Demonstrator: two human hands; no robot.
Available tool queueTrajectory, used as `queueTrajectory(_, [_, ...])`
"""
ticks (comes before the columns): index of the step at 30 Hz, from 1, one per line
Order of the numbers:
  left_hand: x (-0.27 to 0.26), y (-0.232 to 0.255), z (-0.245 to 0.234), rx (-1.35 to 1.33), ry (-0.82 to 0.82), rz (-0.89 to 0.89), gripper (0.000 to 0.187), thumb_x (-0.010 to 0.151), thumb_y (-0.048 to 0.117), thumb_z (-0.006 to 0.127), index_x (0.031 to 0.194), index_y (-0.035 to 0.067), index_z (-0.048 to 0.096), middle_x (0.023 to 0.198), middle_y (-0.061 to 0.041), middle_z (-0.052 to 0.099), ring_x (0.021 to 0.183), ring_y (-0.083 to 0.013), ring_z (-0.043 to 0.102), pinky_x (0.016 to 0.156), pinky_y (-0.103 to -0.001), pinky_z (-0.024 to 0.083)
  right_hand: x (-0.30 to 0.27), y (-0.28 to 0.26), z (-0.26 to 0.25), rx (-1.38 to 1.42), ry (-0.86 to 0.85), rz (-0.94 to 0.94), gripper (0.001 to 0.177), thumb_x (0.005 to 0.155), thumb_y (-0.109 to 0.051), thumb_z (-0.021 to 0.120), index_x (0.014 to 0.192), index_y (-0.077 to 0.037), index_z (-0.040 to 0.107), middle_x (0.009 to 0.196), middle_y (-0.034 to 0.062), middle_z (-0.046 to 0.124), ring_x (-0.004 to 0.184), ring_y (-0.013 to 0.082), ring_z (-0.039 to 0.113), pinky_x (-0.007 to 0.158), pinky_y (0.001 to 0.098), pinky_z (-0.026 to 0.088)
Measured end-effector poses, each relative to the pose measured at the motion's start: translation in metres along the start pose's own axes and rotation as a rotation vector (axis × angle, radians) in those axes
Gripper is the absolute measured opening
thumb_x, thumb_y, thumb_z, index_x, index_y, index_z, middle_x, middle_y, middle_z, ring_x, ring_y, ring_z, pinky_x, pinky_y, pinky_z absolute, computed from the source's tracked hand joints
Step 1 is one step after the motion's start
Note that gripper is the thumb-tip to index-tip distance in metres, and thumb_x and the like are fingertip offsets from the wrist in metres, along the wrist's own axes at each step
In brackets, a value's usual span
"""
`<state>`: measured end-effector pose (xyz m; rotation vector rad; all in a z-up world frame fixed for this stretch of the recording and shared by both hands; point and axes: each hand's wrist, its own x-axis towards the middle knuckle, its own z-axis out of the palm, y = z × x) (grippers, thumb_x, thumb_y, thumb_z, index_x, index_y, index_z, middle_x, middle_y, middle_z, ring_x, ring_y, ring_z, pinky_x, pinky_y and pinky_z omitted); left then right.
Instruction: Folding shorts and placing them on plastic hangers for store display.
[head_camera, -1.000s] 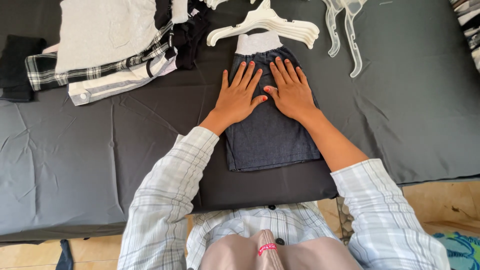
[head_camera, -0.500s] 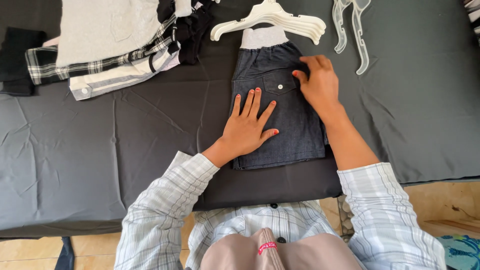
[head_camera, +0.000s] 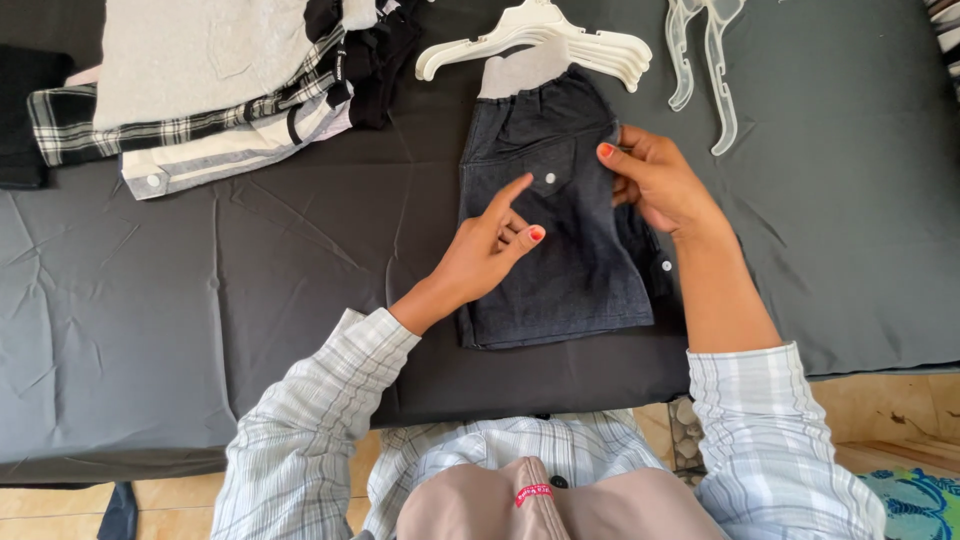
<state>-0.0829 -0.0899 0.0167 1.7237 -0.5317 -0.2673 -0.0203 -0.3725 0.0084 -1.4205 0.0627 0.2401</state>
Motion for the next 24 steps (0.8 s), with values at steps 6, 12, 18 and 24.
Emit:
queueTrajectory(6, [0.005, 0.035, -0.011, -0.053, 0.028, -0.146, 0.091, 0.093, 0.057, 0.068, 0.162, 0.018, 0.024, 0.145, -0.036, 0.052, 0.132, -0.0572, 0.051, 0.106, -0.064, 0.047, -0.019, 0.024, 0.06, 0.049, -0.373, -0.133, 0.022, 0.101, -0.016, 0.064, 0.121, -0.006, 0.06, 0.101, 0.0022, 0.071, 0.09, 0.0083, 0.068, 0.078, 0.018, 0.05])
queueTrajectory(12, [0.017, -0.014, -0.022, -0.179, 0.26, -0.016, 0.045, 0.109, 0.022, 0.056, 0.15, 0.006, 0.051, 0.142, -0.019, 0.062, 0.135, -0.0268, 0.055, 0.117, -0.045, 0.041, -0.018, 0.018, 0.071, -0.784, -0.003, -0.42, 0.032, 0.107, -0.027, 0.061, 0.136, -0.013, 0.058, 0.138, 0.016, 0.062, 0.138, 0.0373, 0.052, 0.115, 0.0511, 0.038])
queueTrajectory(18, [0.008, -0.022, -0.069, -0.264, 0.314, -0.045, 0.041, 0.11, 0.02, 0.056, 0.147, 0.002, 0.054, 0.137, -0.016, 0.063, 0.129, -0.0225, 0.055, 0.114, -0.044, 0.044, -0.045, 0.018, 0.048, -1.493, -0.062, -0.424, 0.065, 0.106, -0.049, 0.049, 0.158, -0.01, 0.042, 0.166, 0.0135, 0.039, 0.156, 0.0331, 0.027, 0.125, 0.0559, 0.016])
queueTrajectory(24, [-0.035, -0.033, -0.151, 0.071, 0.305, -0.331, 0.059, 0.093, 0.021, 0.079, 0.147, 0.014, 0.055, 0.101, -0.015, 0.074, 0.09, -0.0252, 0.073, 0.079, -0.039, 0.06, -0.048, 0.021, -0.028, -1.544, -0.035, -0.501, 0.068, 0.101, -0.06, 0.05, 0.156, -0.02, 0.048, 0.172, 0.0051, 0.031, 0.16, 0.0323, 0.017, 0.125, 0.0543, 0.021])
